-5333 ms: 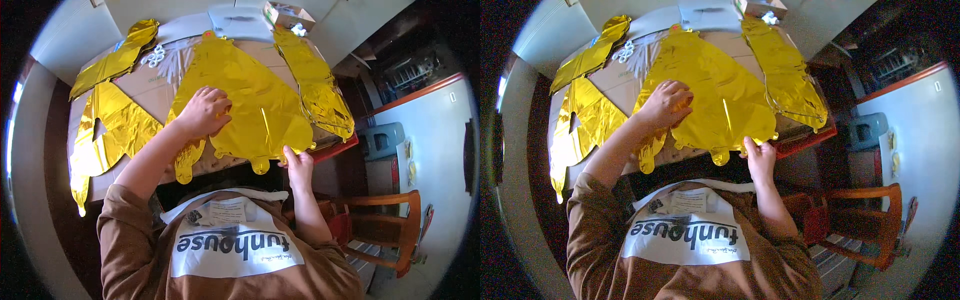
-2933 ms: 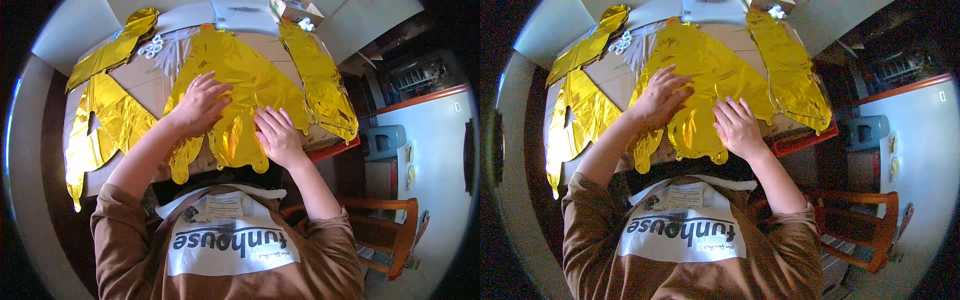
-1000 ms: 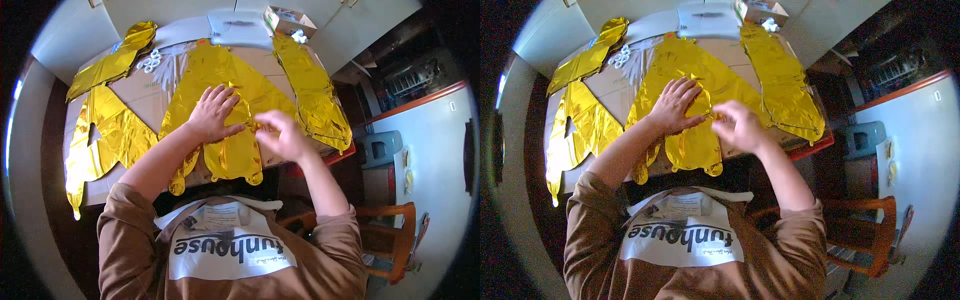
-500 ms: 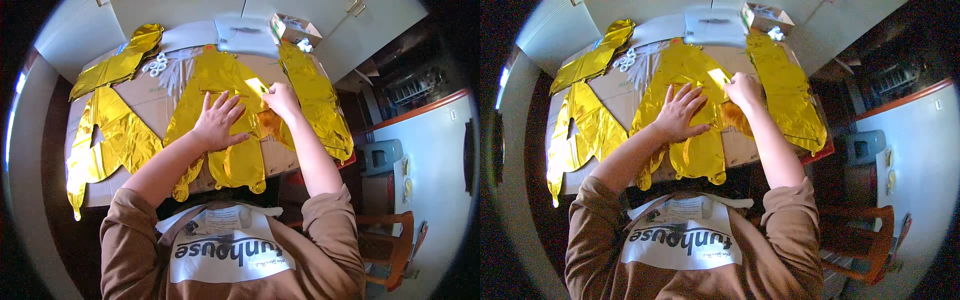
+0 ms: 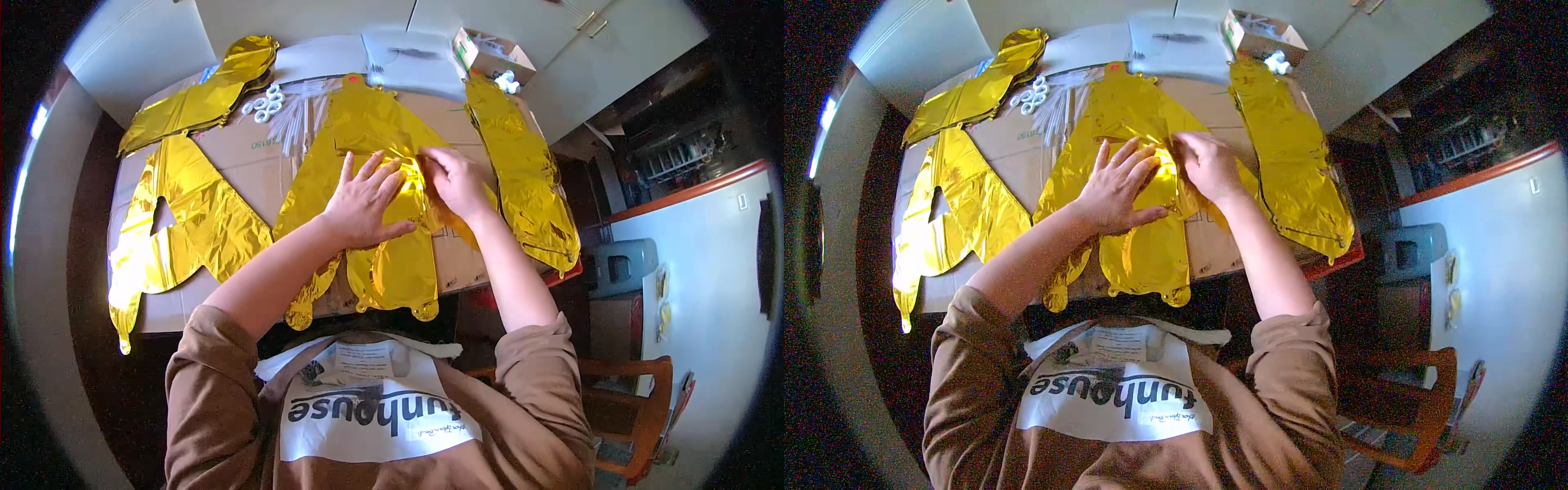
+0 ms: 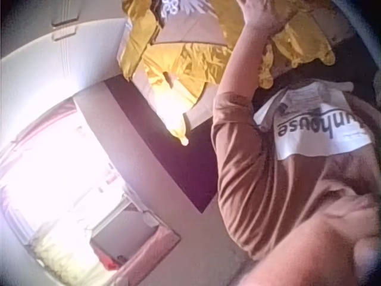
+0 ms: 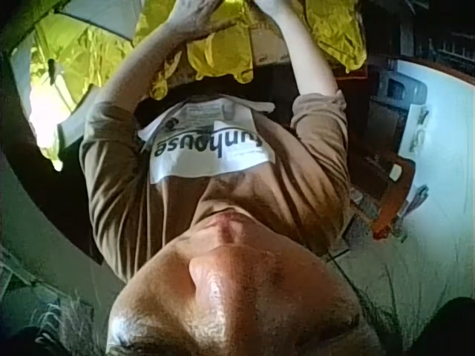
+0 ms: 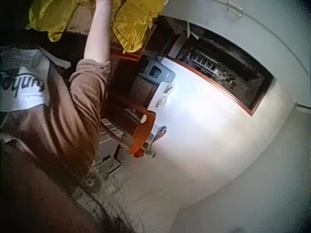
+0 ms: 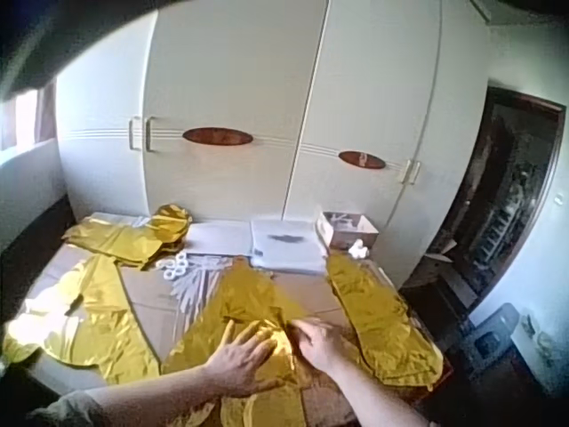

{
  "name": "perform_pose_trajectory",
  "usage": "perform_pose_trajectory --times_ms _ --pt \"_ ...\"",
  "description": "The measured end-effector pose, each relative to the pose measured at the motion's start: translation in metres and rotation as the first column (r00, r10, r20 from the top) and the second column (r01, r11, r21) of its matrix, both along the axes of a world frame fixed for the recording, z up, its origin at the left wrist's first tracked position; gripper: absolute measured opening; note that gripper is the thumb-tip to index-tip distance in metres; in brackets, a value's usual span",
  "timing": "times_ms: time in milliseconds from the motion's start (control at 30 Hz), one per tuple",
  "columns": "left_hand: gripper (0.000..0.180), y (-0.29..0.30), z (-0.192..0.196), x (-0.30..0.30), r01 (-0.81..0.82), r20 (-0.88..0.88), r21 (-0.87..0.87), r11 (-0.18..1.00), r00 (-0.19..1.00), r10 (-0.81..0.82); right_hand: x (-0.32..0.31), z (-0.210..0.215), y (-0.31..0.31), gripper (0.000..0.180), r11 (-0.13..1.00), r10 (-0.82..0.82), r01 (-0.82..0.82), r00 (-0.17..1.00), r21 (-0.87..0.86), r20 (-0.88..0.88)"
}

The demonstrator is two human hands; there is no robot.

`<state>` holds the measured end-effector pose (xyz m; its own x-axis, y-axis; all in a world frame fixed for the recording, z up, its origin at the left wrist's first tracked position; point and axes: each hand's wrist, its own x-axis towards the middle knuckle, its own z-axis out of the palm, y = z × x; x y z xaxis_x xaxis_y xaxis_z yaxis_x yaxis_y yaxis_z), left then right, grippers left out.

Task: Folding large gold foil letter balloons and inserting them into cardboard packaging cards.

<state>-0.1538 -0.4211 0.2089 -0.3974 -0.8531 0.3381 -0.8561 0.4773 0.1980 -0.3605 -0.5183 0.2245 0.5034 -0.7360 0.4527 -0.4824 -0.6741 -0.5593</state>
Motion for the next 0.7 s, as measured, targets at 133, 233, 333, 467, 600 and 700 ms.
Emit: perform_pose_trajectory --times_ms 133,233,333,467,600,700 --pt "0.087 0.000 0.002 0.000 -0.006 0.027 0.009 1.000 1.000 0.006 0.000 -0.019 -0.007 0.028 0.952 0.088 -0.143 0.974 -0.270 -0.207" --pt "0.086 0.001 0.004 0.000 -0.001 0.007 0.026 1.000 1.000 0.001 0.001 -0.018 -0.004 0.029 0.934 0.065 -0.171 0.945 -0.314 -0.320" --pt "0.084 -0.001 0.000 0.002 0.021 -0.065 0.005 1.000 0.998 -0.020 0.002 -0.017 -0.003 0.033 0.925 0.061 -0.186 0.933 -0.331 -0.354" --pt "0.072 -0.003 0.001 0.005 0.032 -0.221 -0.040 0.999 0.975 -0.040 0.001 -0.019 -0.003 0.035 0.922 0.053 -0.190 0.925 -0.337 -0.377" --pt "0.050 -0.005 0.017 0.015 -0.052 -0.395 -0.062 0.997 0.918 0.023 0.001 -0.014 -0.001 0.036 0.934 0.057 -0.189 0.917 -0.302 -0.395" --pt "0.037 -0.014 0.037 0.021 -0.114 -0.402 -0.092 0.989 0.913 0.068 -0.002 -0.008 0.001 0.037 0.942 0.070 -0.194 0.910 -0.273 -0.408"
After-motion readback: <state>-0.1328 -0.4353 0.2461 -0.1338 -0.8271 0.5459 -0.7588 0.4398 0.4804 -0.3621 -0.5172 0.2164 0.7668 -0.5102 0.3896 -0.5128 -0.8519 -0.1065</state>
